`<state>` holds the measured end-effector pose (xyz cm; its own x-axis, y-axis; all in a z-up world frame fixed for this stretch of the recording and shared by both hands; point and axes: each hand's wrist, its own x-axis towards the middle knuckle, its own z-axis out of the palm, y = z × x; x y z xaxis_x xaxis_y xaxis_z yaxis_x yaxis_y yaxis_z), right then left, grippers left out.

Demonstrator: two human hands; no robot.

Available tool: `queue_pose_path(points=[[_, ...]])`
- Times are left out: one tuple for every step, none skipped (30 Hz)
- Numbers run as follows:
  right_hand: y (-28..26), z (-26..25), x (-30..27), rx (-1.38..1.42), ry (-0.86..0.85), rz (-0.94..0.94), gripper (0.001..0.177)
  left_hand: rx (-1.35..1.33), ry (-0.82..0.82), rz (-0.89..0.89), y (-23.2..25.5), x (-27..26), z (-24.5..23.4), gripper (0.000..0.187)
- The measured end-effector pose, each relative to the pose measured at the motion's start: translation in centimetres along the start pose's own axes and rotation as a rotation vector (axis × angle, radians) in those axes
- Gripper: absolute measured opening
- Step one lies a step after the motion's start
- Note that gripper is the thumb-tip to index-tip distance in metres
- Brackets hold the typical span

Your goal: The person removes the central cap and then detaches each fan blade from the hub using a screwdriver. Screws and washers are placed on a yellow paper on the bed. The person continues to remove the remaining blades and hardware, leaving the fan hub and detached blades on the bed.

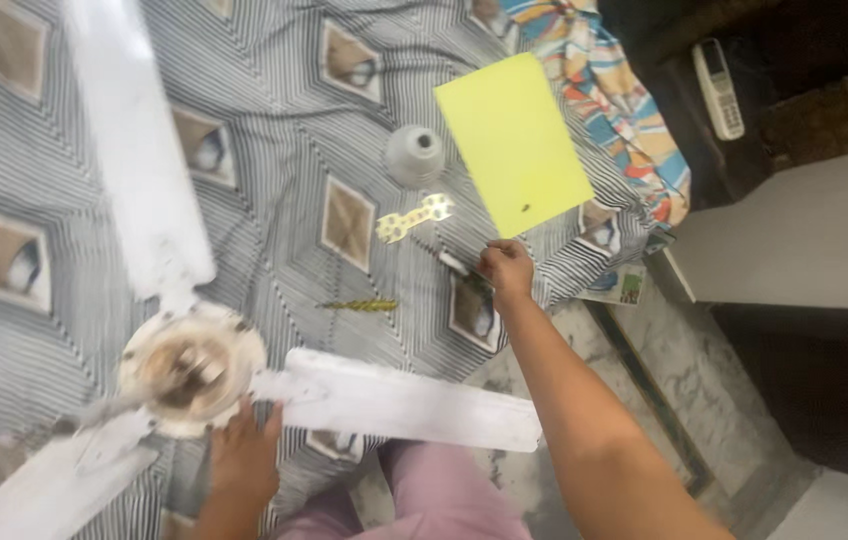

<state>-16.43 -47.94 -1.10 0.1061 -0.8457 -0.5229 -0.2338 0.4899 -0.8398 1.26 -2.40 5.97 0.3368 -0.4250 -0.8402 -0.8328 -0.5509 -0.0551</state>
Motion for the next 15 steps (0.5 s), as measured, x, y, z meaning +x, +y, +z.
queue_pose_path(points=[[-0.3, -0.6, 1.4, 0.012, -0.007, -0.02, 0.026, 0.04, 0.048, 0.008, -0.1, 0.2, -0.2, 0.098], [-0.5, -1.2, 2.8, 0.02, -0.017, -0.038, 0.026, 0.076, 0.094, 0.015, -0.2, 0.1, -0.2, 0.096], [-0.7, -1.8, 4.2, 0.028, -0.027, -0.057, 0.027, 0.111, 0.139, 0.022, -0.1, 0.7, -0.3, 0.093], [-0.7, -2.2, 5.3, -0.026, 0.002, -0.066, 0.027, 0.123, 0.105, 0.014, 0.3, 0.8, -0.1, 0.096], [-0.7, -2.5, 6.5, -0.081, 0.031, -0.074, 0.027, 0.135, 0.071, 0.006, 0.4, 0.6, 0.1, 0.098], [-0.6, -2.6, 7.6, -0.138, 0.054, -0.08, 0.028, 0.144, 0.034, -0.005, 0.2, 1.0, 0.0, 0.101], [-0.6, -2.8, 8.7, -0.217, 0.076, -0.082, 0.027, 0.163, 0.048, -0.011, 0.1, 1.5, -0.2, 0.101], [-0.5, -3.1, 9.6, -0.299, 0.092, -0.081, 0.027, 0.18, 0.059, -0.018, 0.1, 1.5, -0.3, 0.101], [-0.4, -3.2, 10.5, -0.381, 0.107, -0.08, 0.027, 0.198, 0.069, -0.026, 0.2, 1.5, -0.4, 0.101], [-0.2, -3.2, 11.2, -0.381, 0.121, -0.125, 0.028, 0.187, 0.049, -0.032, 0.4, 1.2, -0.3, 0.102], [-0.1, -3.2, 11.8, -0.38, 0.135, -0.171, 0.03, 0.177, 0.028, -0.04, 0.4, 1.0, -0.3, 0.103], [0.0, -3.3, 12.1, -0.379, 0.147, -0.223, 0.032, 0.164, 0.013, -0.049, 0.5, 0.9, -0.5, 0.105], [0.2, -3.5, 11.9, -0.496, 0.217, -0.378, 0.031, 0.148, -0.014, -0.061, 0.5, 0.7, -0.6, 0.103], [0.2, -3.6, 11.4, -0.612, 0.286, -0.542, 0.03, 0.13, -0.034, -0.072, 0.6, 0.9, -0.8, 0.102], [0.2, -3.6, 10.7, -0.726, 0.354, -0.708, 0.03, 0.112, -0.055, -0.083, 0.7, 0.7, -0.9, 0.101]])
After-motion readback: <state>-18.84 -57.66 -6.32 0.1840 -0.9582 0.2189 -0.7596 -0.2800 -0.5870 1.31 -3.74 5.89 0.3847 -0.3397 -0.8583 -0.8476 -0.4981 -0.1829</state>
